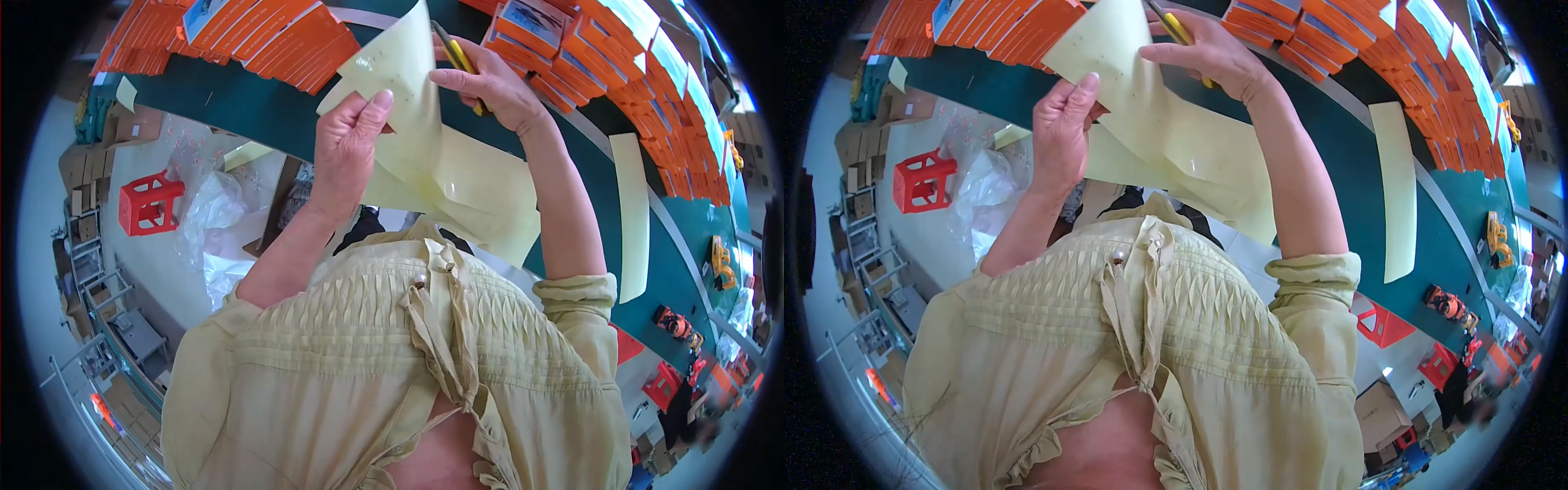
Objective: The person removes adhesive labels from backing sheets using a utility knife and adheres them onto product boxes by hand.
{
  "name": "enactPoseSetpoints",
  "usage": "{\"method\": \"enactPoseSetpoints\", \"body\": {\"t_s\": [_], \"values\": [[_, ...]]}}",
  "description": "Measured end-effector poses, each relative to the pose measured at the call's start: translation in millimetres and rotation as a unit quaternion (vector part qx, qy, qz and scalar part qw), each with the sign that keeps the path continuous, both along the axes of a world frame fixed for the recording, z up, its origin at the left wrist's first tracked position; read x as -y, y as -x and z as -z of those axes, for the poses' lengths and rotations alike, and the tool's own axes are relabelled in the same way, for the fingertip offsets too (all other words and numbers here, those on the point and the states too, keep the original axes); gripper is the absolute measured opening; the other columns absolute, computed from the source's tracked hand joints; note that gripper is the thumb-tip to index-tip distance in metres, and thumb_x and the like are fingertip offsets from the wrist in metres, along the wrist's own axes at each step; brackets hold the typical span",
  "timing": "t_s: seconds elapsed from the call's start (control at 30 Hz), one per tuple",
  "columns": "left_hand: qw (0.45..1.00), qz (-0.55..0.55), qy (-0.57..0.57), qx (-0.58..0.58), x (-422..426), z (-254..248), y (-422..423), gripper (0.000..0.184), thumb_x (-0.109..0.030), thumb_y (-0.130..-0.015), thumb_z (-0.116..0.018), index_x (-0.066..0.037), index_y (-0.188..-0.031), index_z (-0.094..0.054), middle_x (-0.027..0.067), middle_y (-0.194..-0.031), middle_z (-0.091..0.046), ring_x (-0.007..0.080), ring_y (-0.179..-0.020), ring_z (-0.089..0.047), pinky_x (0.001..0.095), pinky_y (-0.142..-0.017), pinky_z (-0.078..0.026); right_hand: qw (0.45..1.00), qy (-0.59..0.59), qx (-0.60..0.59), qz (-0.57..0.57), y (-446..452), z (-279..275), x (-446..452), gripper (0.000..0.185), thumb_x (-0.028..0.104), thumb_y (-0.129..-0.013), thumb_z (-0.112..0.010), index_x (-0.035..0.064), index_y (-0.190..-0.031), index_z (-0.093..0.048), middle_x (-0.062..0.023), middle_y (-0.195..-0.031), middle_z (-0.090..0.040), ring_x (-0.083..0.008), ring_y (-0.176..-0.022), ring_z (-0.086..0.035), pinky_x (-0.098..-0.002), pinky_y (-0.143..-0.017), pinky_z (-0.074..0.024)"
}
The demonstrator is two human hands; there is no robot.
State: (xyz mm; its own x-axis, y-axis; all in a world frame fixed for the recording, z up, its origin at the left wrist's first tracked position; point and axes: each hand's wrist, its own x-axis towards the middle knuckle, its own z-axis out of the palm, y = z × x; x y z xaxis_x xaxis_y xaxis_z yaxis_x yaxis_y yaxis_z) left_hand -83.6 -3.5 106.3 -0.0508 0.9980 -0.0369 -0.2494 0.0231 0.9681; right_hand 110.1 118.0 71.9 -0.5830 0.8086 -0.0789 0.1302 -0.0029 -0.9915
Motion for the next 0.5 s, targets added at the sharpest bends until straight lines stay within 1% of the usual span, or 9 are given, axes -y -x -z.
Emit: {"method": "enactPoseSetpoints", "body": {"t_s": [0.03, 0.1, 0.17, 0.2, 0.27, 0.3, 0.4, 0.47, 0.5], "values": [[1.0, 0.006, -0.011, 0.0, -2.3, -6.6, -5.5, 0.025, -0.019, -0.1, -0.056, 0.0, -0.113, -0.065, 0.0075, -0.1, -0.07, 0.0145, -0.084, -0.067, 0.0312, -0.08, -0.054, 0.999, 0.041, -0.026, -0.017, -3.3, 3.2, -2.3, 0.059, 0.046, -0.08, -0.076, 0.0069, -0.121, -0.06, 0.0014, -0.083, -0.06, -0.0046, -0.061, -0.047, -0.0203, -0.054, -0.0364], [0.999, 0.01, -0.037, -0.003, -7.2, -17.7, -11.1, 0.025, -0.018, -0.1, -0.057, 0.0, -0.114, -0.064, 0.008, -0.101, -0.07, 0.015, -0.081, -0.067, 0.0305, -0.079, -0.054, 0.996, 0.044, -0.075, 0.0, -8.6, -6.1, 10.1, 0.055, 0.043, -0.081, -0.076, 0.0062, -0.118, -0.059, 0.0022, -0.081, -0.059, -0.0031, -0.061, -0.046, -0.0191, -0.054, -0.0359], [0.997, 0.026, -0.066, 0.025, -13.0, -24.8, -13.5, 0.028, -0.021, -0.1, -0.055, 0.001, -0.115, -0.064, 0.0064, -0.099, -0.069, 0.012, -0.081, -0.065, 0.0277, -0.078, -0.053, 0.991, 0.072, -0.111, -0.013, -18.9, -18.4, 14.6, 0.05, 0.036, -0.082, -0.076, 0.005, -0.118, -0.059, 0.0039, -0.081, -0.059, -0.0011, -0.062, -0.046, -0.0176, -0.055, -0.0358], [0.995, 0.035, -0.079, 0.041, -15.2, -25.5, -14.2, 0.029, -0.023, -0.101, -0.055, 0.001, -0.115, -0.064, 0.0056, -0.097, -0.068, 0.0104, -0.082, -0.064, 0.0264, -0.077, -0.053, 0.991, 0.057, -0.119, 0.0, -24.8, -24.6, 15.7, 0.049, 0.034, -0.082, -0.076, 0.0047, -0.117, -0.058, 0.0041, -0.081, -0.058, -0.001, -0.062, -0.046, -0.0174, -0.055, -0.0357], [0.995, -0.021, -0.086, 0.046, -18.5, -21.1, -9.9, 0.033, -0.025, -0.101, -0.054, 0.001, -0.121, -0.06, 0.0083, -0.103, -0.066, 0.0135, -0.087, -0.063, 0.0279, -0.08, -0.052, 0.99, 0.024, -0.133, 0.03, -38.3, -35.1, 19.1, 0.046, 0.03, -0.083, -0.076, 0.0042, -0.117, -0.058, 0.0045, -0.081, -0.058, -0.0007, -0.062, -0.046, -0.0169, -0.056, -0.0355], [0.993, -0.049, -0.091, 0.049, -21.7, -17.5, -5.6, 0.036, -0.026, -0.101, -0.053, 0.001, -0.124, -0.058, 0.0096, -0.106, -0.066, 0.015, -0.089, -0.063, 0.0287, -0.082, -0.052, 0.985, 0.031, -0.145, 0.094, -46.4, -35.2, 19.9, 0.041, 0.027, -0.084, -0.074, 0.0043, -0.115, -0.059, 0.0052, -0.08, -0.057, -0.0002, -0.061, -0.044, -0.0169, -0.056, -0.0347], [0.987, -0.145, 0.061, -0.017, -20.8, 39.1, 18.1, 0.047, -0.035, -0.101, -0.047, 0.002, -0.13, -0.048, 0.0134, -0.114, -0.063, 0.0203, -0.098, -0.06, 0.0354, -0.089, -0.048, 0.97, 0.046, -0.221, 0.095, -77.1, -33.6, 18.3, 0.035, 0.025, -0.086, -0.073, 0.0047, -0.112, -0.061, 0.0058, -0.079, -0.056, 0.0003, -0.059, -0.041, -0.0176, -0.055, -0.0341], [0.97, -0.084, 0.203, 0.107, -14.4, 69.0, 13.8, 0.045, -0.035, -0.099, -0.051, 0.0, -0.127, -0.052, 0.0116, -0.115, -0.062, 0.0182, -0.1, -0.059, 0.0357, -0.091, -0.048, 0.963, 0.036, -0.235, 0.128, -77.2, -41.8, 24.8, 0.029, 0.022, -0.088, -0.072, 0.0049, -0.109, -0.062, 0.0068, -0.075, -0.055, -0.0001, -0.056, -0.039, -0.0192, -0.053, -0.0338], [0.946, -0.052, 0.272, 0.168, -11.6, 70.8, 8.7, 0.043, -0.035, -0.099, -0.053, -0.002, -0.126, -0.054, 0.0108, -0.116, -0.062, 0.0171, -0.102, -0.059, 0.0359, -0.092, -0.048, 0.961, 0.029, -0.237, 0.141, -72.9, -47.1, 28.1, 0.027, 0.021, -0.089, -0.071, 0.0049, -0.108, -0.062, 0.007, -0.074, -0.054, -0.0003, -0.056, -0.038, -0.0194, -0.053, -0.0336]]}}
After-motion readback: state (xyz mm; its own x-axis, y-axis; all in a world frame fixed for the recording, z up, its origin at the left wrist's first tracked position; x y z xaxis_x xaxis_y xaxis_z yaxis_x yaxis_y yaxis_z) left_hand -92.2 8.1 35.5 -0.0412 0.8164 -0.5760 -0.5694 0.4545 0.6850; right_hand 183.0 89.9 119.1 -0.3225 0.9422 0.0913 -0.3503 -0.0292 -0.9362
